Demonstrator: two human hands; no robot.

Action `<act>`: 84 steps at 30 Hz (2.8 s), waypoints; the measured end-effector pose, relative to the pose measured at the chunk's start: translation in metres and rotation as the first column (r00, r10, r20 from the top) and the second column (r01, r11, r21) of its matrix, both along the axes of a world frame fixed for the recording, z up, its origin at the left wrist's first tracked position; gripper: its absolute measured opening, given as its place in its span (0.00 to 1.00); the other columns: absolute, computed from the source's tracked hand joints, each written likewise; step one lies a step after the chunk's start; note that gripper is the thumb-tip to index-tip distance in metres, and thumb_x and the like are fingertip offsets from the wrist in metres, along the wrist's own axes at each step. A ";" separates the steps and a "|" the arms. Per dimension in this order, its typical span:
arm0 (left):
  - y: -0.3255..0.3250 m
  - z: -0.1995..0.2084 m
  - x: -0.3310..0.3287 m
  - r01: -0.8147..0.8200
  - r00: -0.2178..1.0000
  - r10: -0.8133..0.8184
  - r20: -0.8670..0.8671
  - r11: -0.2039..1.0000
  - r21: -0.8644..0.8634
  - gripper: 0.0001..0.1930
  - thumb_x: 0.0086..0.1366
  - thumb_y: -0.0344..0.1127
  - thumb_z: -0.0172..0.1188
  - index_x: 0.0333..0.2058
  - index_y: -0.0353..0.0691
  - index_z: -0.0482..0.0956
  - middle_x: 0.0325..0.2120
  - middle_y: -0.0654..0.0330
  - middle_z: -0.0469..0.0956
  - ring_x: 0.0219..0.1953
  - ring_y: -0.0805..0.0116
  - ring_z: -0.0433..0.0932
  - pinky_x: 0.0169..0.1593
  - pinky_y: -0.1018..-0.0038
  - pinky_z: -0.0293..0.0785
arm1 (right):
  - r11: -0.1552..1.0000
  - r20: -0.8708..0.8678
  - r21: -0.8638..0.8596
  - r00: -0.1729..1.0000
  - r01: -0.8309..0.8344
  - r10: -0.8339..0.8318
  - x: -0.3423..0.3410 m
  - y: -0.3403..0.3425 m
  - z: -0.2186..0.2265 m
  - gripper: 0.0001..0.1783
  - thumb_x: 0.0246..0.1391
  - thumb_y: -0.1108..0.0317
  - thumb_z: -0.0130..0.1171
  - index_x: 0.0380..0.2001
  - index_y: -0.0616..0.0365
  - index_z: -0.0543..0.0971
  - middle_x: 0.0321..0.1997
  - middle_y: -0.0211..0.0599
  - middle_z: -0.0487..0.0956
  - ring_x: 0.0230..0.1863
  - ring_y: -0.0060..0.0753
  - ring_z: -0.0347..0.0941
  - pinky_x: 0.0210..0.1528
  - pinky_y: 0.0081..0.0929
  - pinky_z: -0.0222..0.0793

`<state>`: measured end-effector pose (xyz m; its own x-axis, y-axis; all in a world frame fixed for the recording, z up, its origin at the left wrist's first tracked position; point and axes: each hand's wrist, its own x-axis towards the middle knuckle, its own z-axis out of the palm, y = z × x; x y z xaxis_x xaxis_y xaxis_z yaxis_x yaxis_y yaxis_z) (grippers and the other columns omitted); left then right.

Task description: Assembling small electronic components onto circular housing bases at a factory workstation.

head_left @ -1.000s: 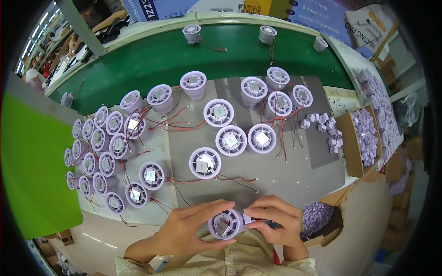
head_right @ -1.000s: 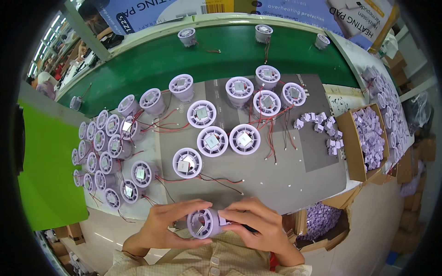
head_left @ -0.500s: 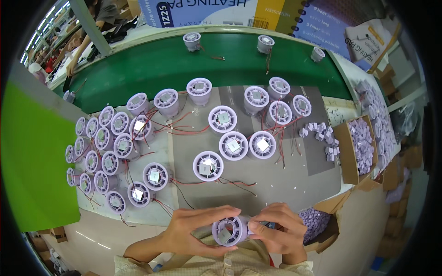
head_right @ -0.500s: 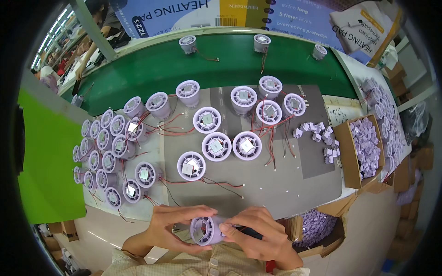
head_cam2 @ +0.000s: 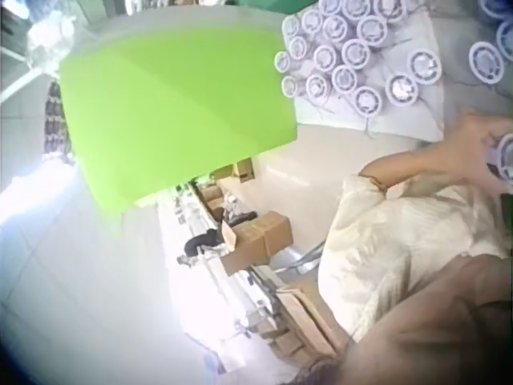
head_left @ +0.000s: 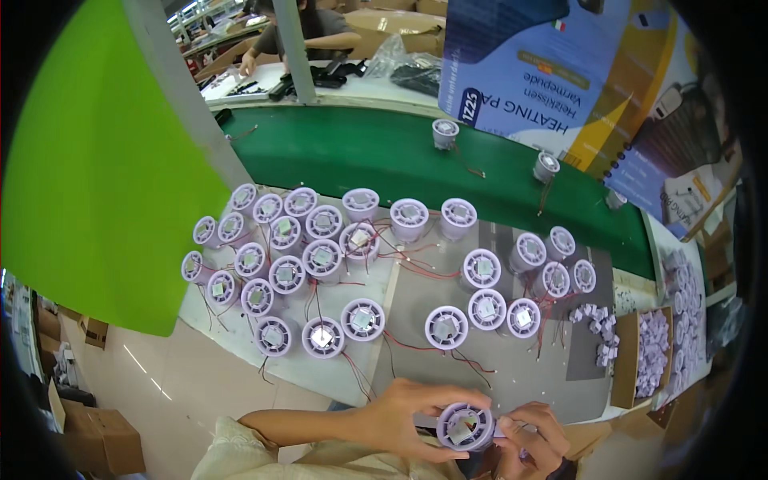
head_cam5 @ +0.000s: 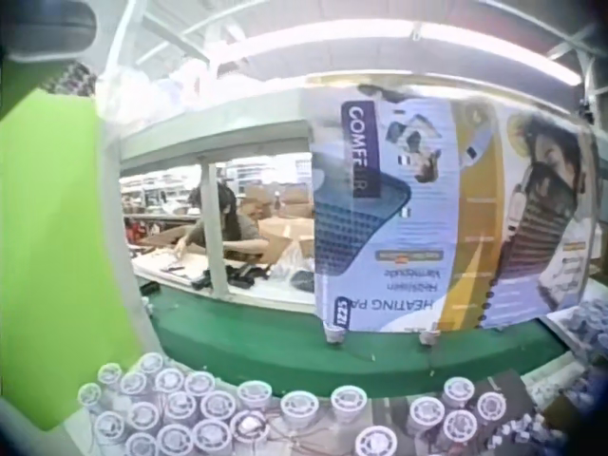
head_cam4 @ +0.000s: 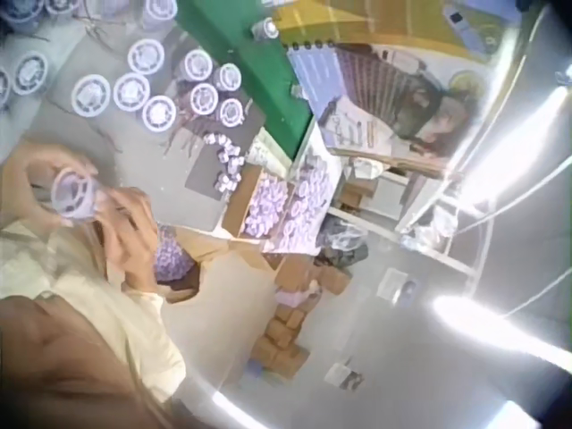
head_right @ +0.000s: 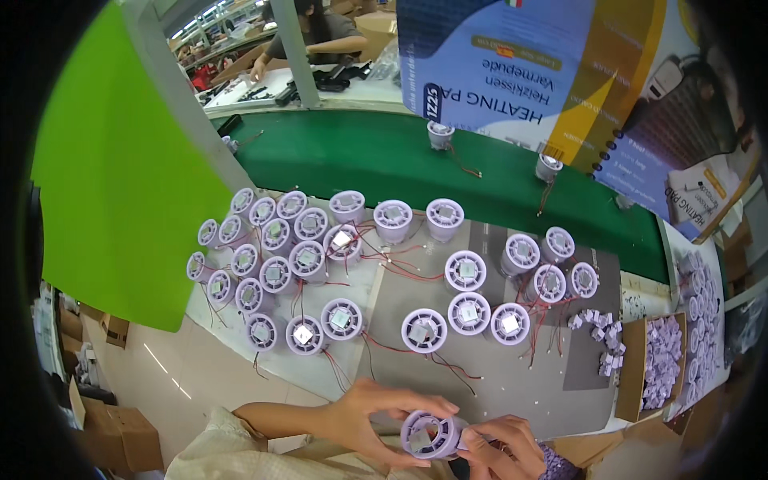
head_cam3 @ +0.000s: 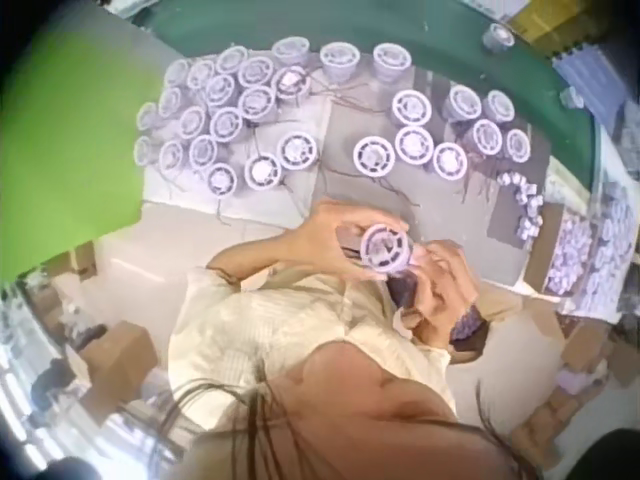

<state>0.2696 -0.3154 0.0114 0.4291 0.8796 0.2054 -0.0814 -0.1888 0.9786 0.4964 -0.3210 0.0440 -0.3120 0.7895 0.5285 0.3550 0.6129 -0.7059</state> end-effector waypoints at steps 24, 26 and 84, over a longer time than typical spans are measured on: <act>0.019 0.008 0.015 -0.293 0.948 0.310 0.074 0.758 0.583 0.21 0.47 0.29 0.76 0.21 0.42 0.65 0.48 0.43 0.79 0.26 0.66 0.82 0.24 0.78 0.75 | 0.959 -0.091 0.283 0.996 0.002 0.024 -0.001 0.041 -0.008 0.11 0.40 0.67 0.73 0.32 0.52 0.88 0.35 0.42 0.85 0.34 0.38 0.78 0.41 0.37 0.82; 0.024 0.014 0.012 -0.255 0.959 0.281 0.047 0.772 0.582 0.21 0.46 0.29 0.76 0.21 0.42 0.65 0.49 0.42 0.79 0.28 0.65 0.83 0.25 0.78 0.75 | 0.958 -0.063 0.287 0.998 0.022 -0.005 0.001 0.046 -0.003 0.12 0.39 0.66 0.74 0.31 0.51 0.88 0.35 0.41 0.85 0.34 0.38 0.78 0.40 0.35 0.81; 0.142 0.102 -0.137 -0.465 0.806 0.493 -0.328 0.870 0.163 0.36 0.43 0.25 0.77 0.51 0.39 0.68 0.47 0.54 0.79 0.48 0.68 0.80 0.53 0.69 0.77 | 0.925 0.192 0.097 0.905 0.367 -0.379 0.036 0.069 -0.008 0.22 0.43 0.70 0.69 0.46 0.61 0.81 0.52 0.44 0.79 0.55 0.49 0.72 0.60 0.41 0.64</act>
<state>0.1321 -0.1735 0.1131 0.0117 0.9810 0.1936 0.3805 -0.1834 0.9064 0.5323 -0.2519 0.0360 -0.1062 0.8398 0.5325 0.6978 0.4445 -0.5618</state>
